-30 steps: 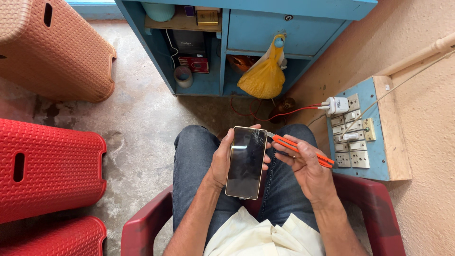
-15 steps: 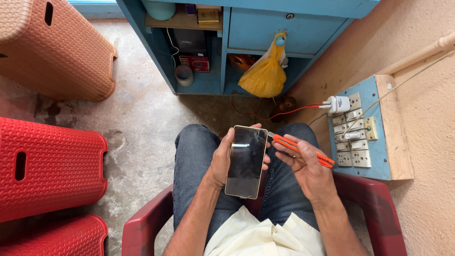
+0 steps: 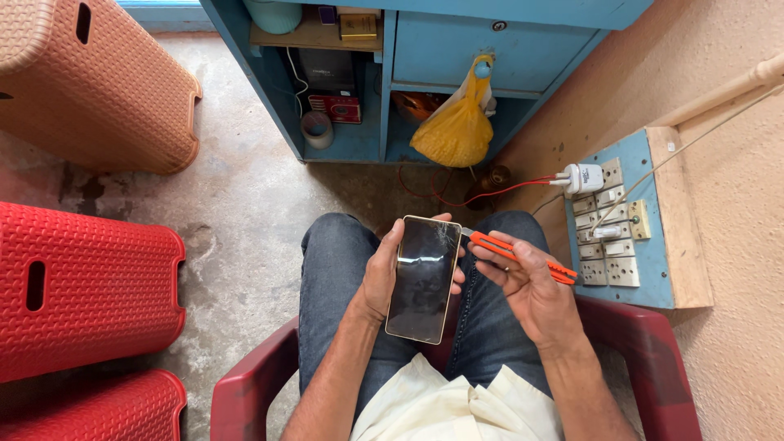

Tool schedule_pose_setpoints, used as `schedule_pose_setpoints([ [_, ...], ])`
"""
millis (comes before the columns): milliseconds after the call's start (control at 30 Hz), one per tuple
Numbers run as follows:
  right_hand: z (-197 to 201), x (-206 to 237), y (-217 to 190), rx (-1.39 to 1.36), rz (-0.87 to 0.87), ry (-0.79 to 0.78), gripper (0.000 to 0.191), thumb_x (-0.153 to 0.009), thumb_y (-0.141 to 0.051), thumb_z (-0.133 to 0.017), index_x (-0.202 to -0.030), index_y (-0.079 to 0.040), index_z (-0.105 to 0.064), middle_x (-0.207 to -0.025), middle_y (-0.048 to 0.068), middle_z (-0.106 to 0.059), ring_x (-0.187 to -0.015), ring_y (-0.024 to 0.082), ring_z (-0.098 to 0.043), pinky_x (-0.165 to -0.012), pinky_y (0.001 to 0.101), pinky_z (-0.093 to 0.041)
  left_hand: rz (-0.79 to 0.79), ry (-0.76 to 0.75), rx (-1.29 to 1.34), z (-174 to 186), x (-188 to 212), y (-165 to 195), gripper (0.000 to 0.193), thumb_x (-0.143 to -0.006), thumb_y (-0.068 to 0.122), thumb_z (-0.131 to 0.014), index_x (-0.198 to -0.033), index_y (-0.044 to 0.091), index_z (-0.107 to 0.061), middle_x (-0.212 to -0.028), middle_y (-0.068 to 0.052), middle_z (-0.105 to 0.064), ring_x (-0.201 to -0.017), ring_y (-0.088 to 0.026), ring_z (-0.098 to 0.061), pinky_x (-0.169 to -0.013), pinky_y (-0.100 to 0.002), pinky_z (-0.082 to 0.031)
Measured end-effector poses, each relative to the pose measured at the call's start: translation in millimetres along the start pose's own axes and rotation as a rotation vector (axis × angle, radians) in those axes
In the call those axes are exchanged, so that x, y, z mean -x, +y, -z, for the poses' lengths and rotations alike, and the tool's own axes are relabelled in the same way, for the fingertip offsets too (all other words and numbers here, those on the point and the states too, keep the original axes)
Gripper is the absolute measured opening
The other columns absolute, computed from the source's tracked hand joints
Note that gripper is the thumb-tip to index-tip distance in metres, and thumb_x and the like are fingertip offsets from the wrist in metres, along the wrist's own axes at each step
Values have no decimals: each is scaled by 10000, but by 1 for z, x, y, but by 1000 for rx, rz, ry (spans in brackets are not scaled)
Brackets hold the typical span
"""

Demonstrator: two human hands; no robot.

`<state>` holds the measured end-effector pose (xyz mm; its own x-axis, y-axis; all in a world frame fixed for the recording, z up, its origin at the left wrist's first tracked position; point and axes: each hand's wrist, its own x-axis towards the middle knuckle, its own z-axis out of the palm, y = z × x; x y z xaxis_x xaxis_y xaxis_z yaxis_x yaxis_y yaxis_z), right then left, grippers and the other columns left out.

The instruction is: The person sits on a chair with a disassembled smartphone on their lap. They unscrew internal components with a screwdriver, pry out the battery by hand, lift the midframe with a metal spudger, then use an orange pry tool to work around the edge of the screen assembly.

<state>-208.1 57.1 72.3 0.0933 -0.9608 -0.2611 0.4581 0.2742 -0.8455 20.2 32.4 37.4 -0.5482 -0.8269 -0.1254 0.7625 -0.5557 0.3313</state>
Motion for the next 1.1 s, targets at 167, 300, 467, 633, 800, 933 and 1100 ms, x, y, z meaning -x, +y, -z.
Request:
schedule_pose_setpoints([
  [167,0,-4,3,-184,-116,55,404,-1078,-222,-499,-1296,100,-611,-1269,283,-676,-1213,344,-672,-1022,431,-548,-11,-2,-13,0,0,0,745,-1117,534,-281,-1608,-22,-349,-1179,-242,-647,-909,-340,-726,-798,-444,-645],
  [300,-8,5,0,261,55,54,432,-1070,-237,-489,-1323,93,-609,-1261,248,-701,-1172,316,-699,-1017,396,-576,-16,2,-18,1,-1,1,743,-1112,536,-282,-1607,-14,-346,-1165,-241,-643,-919,-339,-726,-809,-449,-645],
  [467,-11,9,0,555,207,7,453,-1059,-239,-518,-1335,110,-605,-1259,239,-714,-1141,301,-717,-997,393,-590,9,34,-11,1,0,2,742,-1093,540,-286,-1595,-3,-346,-1159,-236,-645,-918,-339,-728,-815,-449,-645],
  [633,0,-4,2,-128,-61,1,426,-1073,-229,-517,-1315,114,-593,-1288,287,-668,-1218,338,-668,-1015,422,-562,22,9,14,1,0,2,752,-1107,551,-304,-1610,-6,-350,-1145,-246,-645,-906,-342,-728,-799,-441,-646],
  [800,-3,-4,3,-188,-123,60,416,-1070,-223,-514,-1305,110,-596,-1278,299,-666,-1218,334,-672,-1014,411,-551,19,1,31,2,0,2,750,-1104,550,-316,-1608,-4,-349,-1135,-242,-652,-899,-343,-729,-787,-444,-648],
  [933,-11,7,-3,484,167,11,457,-1073,-249,-491,-1344,106,-590,-1288,267,-685,-1183,285,-705,-1039,373,-580,14,13,22,2,-1,3,747,-1100,544,-320,-1605,-5,-348,-1138,-247,-654,-908,-339,-729,-797,-448,-647],
  [1100,-11,7,-3,501,205,-12,449,-1066,-243,-512,-1328,108,-611,-1272,256,-703,-1154,270,-722,-995,378,-593,14,13,4,2,0,3,751,-1103,549,-314,-1605,-7,-353,-1128,-248,-655,-901,-337,-730,-795,-446,-646],
])
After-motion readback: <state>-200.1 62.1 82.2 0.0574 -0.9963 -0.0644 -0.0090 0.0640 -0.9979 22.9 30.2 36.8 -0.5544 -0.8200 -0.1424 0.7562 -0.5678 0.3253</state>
